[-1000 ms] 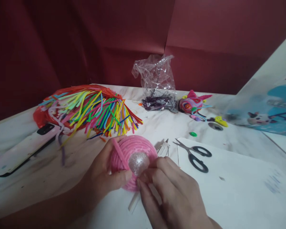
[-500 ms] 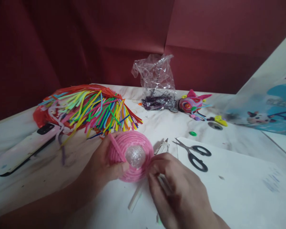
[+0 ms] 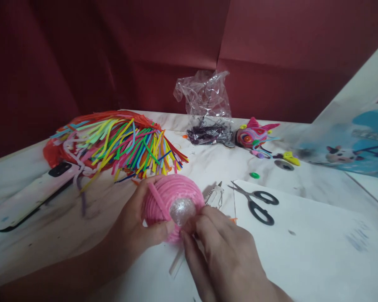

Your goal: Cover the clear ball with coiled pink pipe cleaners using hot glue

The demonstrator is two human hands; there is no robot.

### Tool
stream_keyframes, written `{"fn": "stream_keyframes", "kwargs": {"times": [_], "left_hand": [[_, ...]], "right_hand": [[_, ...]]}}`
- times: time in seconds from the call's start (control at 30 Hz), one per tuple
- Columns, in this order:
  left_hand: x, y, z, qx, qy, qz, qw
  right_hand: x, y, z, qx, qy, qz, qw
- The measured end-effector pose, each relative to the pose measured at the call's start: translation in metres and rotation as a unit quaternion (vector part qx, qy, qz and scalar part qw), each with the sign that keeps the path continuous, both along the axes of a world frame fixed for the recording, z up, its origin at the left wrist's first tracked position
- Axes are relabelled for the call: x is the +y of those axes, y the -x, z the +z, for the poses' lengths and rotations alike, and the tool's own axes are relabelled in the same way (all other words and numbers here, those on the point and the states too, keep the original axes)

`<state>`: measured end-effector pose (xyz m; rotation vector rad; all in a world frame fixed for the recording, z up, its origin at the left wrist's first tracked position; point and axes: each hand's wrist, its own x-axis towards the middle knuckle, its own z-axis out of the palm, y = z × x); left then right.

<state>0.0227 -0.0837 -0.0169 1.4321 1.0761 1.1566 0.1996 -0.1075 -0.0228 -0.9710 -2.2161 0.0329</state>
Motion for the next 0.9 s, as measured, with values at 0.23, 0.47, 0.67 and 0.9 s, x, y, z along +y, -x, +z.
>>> {"fn": "stream_keyframes", "kwargs": {"times": [0.23, 0.47, 0.67, 0.9], "left_hand": [[0.007, 0.003, -0.004, -0.047, 0.022, -0.002, 0.999], [0.022, 0.01, -0.011, -0.156, 0.037, -0.002, 0.987], [0.018, 0.003, -0.012, -0.198, 0.055, -0.035, 0.978], [0.006, -0.001, -0.007, -0.214, 0.043, -0.067, 0.974]], "right_hand": [[0.004, -0.003, 0.001, 0.029, 0.005, -0.053, 0.998], [0.011, -0.013, 0.009, 0.023, -0.076, -0.098, 0.992], [0.0, -0.005, -0.002, 0.036, -0.032, -0.092, 0.995], [-0.003, 0.004, -0.005, 0.22, 0.314, -0.091, 0.919]]}}
